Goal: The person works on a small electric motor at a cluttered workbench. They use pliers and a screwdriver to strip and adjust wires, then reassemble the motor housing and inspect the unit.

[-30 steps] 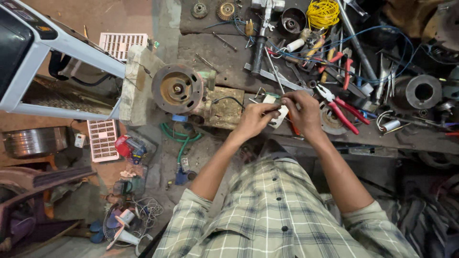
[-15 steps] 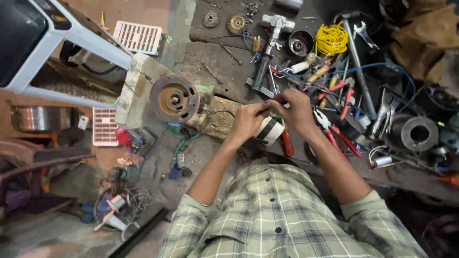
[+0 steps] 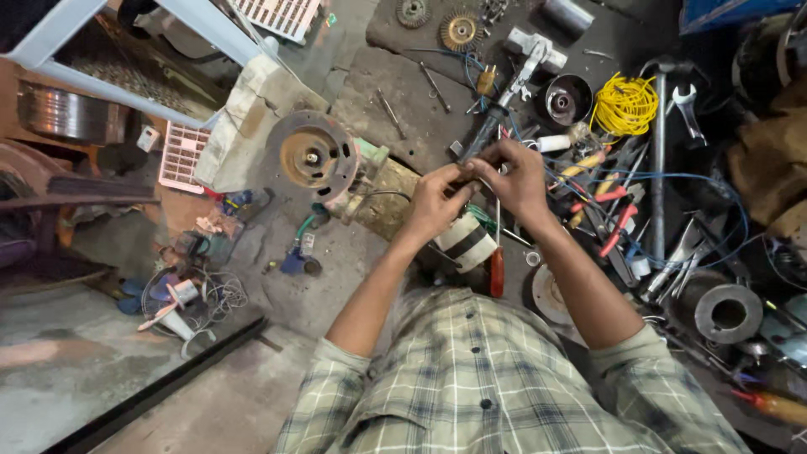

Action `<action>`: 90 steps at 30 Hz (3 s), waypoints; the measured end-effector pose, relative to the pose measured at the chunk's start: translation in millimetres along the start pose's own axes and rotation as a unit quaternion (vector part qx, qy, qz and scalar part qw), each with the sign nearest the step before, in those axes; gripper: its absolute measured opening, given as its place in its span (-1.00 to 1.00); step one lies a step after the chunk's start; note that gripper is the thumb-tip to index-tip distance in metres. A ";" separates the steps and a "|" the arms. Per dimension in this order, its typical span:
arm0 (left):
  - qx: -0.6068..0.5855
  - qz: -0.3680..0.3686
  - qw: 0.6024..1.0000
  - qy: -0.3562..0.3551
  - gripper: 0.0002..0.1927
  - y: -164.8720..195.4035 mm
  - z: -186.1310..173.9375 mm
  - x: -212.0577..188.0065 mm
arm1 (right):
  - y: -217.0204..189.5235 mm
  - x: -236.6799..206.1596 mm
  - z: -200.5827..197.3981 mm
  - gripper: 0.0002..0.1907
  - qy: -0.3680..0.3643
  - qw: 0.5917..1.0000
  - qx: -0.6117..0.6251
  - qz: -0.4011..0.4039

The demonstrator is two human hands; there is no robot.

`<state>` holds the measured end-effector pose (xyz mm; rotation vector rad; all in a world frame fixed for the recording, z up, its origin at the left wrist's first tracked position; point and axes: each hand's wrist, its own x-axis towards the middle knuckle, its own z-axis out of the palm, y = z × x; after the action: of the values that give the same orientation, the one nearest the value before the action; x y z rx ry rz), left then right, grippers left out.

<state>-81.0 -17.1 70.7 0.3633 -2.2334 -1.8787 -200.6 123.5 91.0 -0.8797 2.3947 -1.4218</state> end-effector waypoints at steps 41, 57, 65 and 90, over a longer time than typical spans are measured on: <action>0.106 0.005 0.985 0.135 -0.78 -14.9 -15.4 -28.4 | 92.1 206.1 18.1 -0.95 -0.063 0.807 -0.537 -0.236; 0.114 0.088 0.986 0.078 -0.79 4.3 -12.8 -28.5 | -3.1 1.5 -30.2 -0.75 -0.121 0.982 -0.024 -0.146; 0.182 0.147 0.972 0.021 -0.85 25.2 3.1 -22.1 | -8.1 -36.2 -51.6 -0.76 -0.117 0.977 -0.061 -0.169; 0.212 0.133 0.968 -0.024 -0.84 13.7 0.1 -28.2 | 5.2 -40.0 -39.3 -0.79 -0.150 0.969 -0.074 -0.179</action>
<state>-55.1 -6.0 84.3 0.0705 -2.5601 -1.2848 -189.1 177.5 102.1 -1.5106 2.2076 -1.1208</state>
